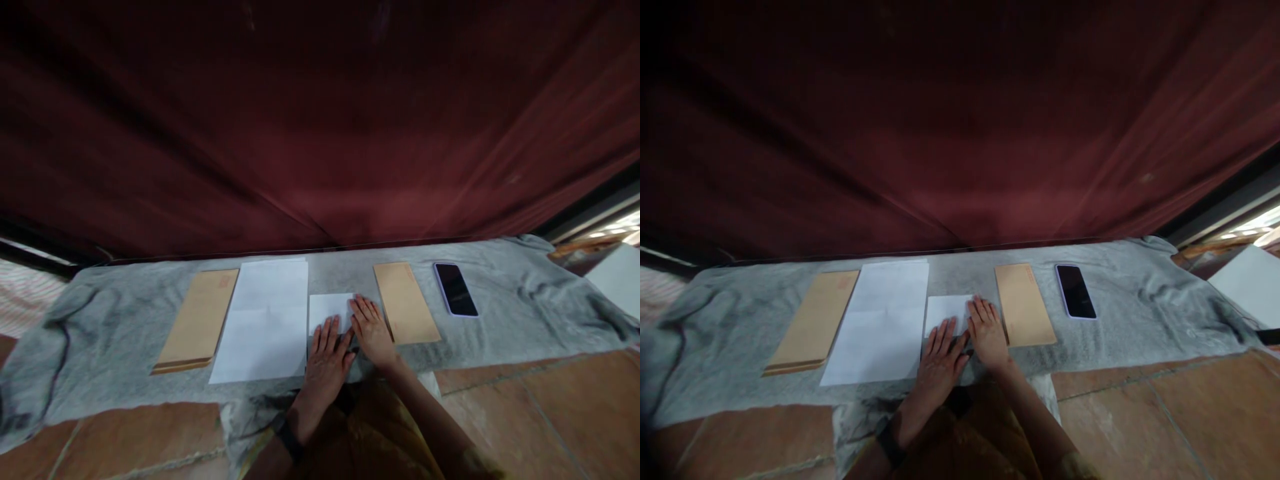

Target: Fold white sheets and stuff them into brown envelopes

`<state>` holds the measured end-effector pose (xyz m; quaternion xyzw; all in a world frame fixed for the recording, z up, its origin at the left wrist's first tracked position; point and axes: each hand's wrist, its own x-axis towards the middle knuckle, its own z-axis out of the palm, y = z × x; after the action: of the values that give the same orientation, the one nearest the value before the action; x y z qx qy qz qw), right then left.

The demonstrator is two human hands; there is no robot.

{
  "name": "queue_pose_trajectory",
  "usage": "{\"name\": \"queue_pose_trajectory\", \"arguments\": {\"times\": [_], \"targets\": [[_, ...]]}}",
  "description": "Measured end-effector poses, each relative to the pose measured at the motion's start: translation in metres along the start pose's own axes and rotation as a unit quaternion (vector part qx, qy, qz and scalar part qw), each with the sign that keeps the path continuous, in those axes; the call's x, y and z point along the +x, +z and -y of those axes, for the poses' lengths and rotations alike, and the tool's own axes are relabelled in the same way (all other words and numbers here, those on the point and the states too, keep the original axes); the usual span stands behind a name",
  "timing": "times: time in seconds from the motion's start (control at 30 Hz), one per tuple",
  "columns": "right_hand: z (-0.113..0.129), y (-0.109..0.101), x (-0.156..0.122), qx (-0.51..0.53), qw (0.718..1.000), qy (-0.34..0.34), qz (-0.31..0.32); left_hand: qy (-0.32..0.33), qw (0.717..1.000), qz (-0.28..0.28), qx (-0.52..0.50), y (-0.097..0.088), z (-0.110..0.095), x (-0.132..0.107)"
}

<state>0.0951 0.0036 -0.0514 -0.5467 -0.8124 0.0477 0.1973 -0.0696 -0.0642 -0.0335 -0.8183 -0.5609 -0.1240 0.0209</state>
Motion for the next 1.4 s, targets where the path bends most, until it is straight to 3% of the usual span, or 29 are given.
{"name": "queue_pose_trajectory", "arguments": {"times": [0.43, 0.7, 0.87, 1.03, 1.2, 1.4], "targets": [[0.001, -0.003, -0.014, -0.022, 1.000, -0.010, -0.004, -0.102, 0.994, 0.016, 0.046, 0.000, -0.005, -0.032], [0.002, -0.003, -0.015, -0.034, 0.999, -0.006, -0.007, -0.143, 0.988, 0.017, 0.058, -0.008, -0.008, -0.029], [0.001, -0.002, -0.015, -0.038, 0.999, -0.010, 0.000, -0.143, 0.988, 0.013, 0.050, -0.012, -0.008, -0.021], [0.001, -0.003, -0.015, -0.039, 0.999, -0.008, -0.001, -0.072, 0.997, 0.032, 0.008, -0.011, -0.019, -0.014], [0.003, -0.005, -0.014, -0.037, 0.999, -0.010, -0.008, -0.085, 0.996, 0.033, 0.007, -0.007, -0.025, -0.013], [-0.002, -0.004, -0.015, -0.020, 1.000, -0.010, 0.016, -0.098, 0.995, 0.025, 0.025, -0.006, -0.012, -0.023]]}}
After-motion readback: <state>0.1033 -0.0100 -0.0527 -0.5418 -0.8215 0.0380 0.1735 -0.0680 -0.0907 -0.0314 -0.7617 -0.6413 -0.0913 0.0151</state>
